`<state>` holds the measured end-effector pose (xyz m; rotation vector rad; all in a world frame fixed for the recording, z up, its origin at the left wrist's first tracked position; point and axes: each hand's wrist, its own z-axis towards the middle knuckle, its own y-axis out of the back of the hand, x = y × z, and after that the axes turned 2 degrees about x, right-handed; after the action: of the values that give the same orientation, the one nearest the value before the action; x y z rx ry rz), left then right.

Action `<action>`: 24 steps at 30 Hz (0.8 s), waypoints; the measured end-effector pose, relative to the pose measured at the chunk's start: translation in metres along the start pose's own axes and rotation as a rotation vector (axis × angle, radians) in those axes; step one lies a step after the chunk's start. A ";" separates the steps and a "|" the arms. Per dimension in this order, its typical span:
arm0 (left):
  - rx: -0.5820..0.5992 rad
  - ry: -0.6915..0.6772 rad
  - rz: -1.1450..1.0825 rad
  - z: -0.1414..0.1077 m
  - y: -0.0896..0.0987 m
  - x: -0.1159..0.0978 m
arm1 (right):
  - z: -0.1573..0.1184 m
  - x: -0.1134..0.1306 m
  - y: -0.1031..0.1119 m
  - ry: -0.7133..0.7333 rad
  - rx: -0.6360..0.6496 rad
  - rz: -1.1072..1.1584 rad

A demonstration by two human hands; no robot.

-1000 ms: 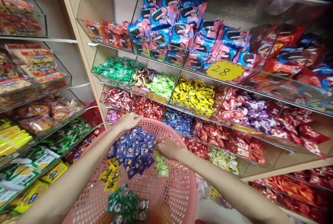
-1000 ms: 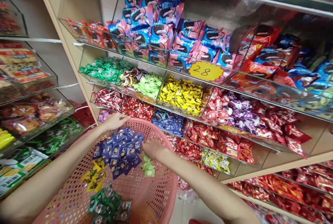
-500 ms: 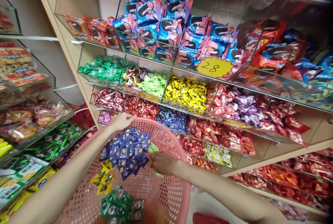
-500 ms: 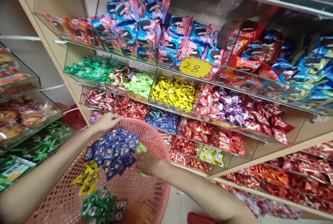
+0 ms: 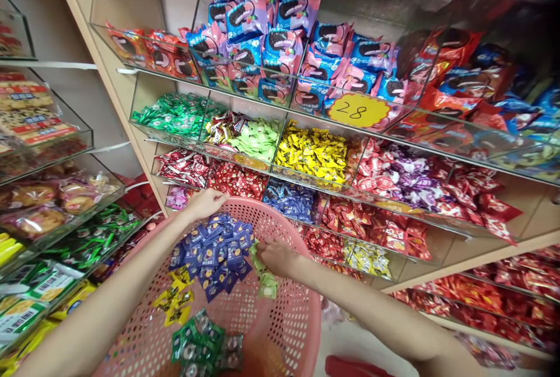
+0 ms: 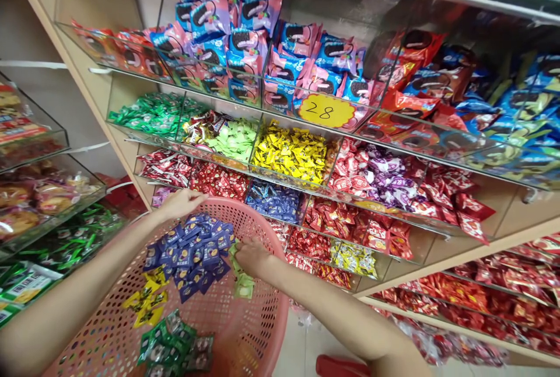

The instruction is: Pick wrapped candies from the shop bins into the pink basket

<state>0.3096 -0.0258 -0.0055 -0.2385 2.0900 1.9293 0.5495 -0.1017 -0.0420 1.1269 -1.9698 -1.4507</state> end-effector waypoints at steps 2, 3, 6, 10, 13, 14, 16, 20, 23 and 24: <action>0.000 0.001 0.002 -0.001 0.000 0.000 | 0.004 0.001 -0.006 -0.008 -0.003 -0.005; -0.003 0.000 0.002 -0.002 0.001 0.000 | 0.005 0.002 -0.008 -0.012 -0.001 -0.006; -0.011 -0.005 -0.003 -0.005 0.002 0.000 | 0.008 0.005 -0.011 -0.028 0.013 0.007; -0.011 -0.015 -0.013 -0.007 0.004 0.000 | 0.009 0.009 -0.010 -0.074 0.027 0.040; -0.014 -0.006 -0.010 -0.007 0.003 0.001 | 0.007 0.012 -0.008 -0.093 0.040 0.058; -0.016 -0.001 -0.009 -0.007 0.002 0.001 | 0.005 0.012 -0.008 -0.094 0.048 0.065; -0.017 0.005 -0.009 -0.006 0.001 0.002 | 0.001 0.014 -0.007 -0.100 0.065 0.083; -0.008 0.009 -0.003 -0.004 -0.001 0.003 | -0.005 0.016 -0.007 -0.126 0.087 0.126; -0.011 0.006 0.001 -0.002 -0.001 0.002 | -0.007 0.016 -0.007 -0.134 0.078 0.154; -0.012 0.001 0.001 -0.002 0.000 0.002 | -0.007 0.016 -0.006 -0.136 0.063 0.161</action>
<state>0.3077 -0.0275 -0.0064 -0.2406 2.0802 1.9433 0.5479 -0.1197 -0.0465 0.8926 -2.1591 -1.4224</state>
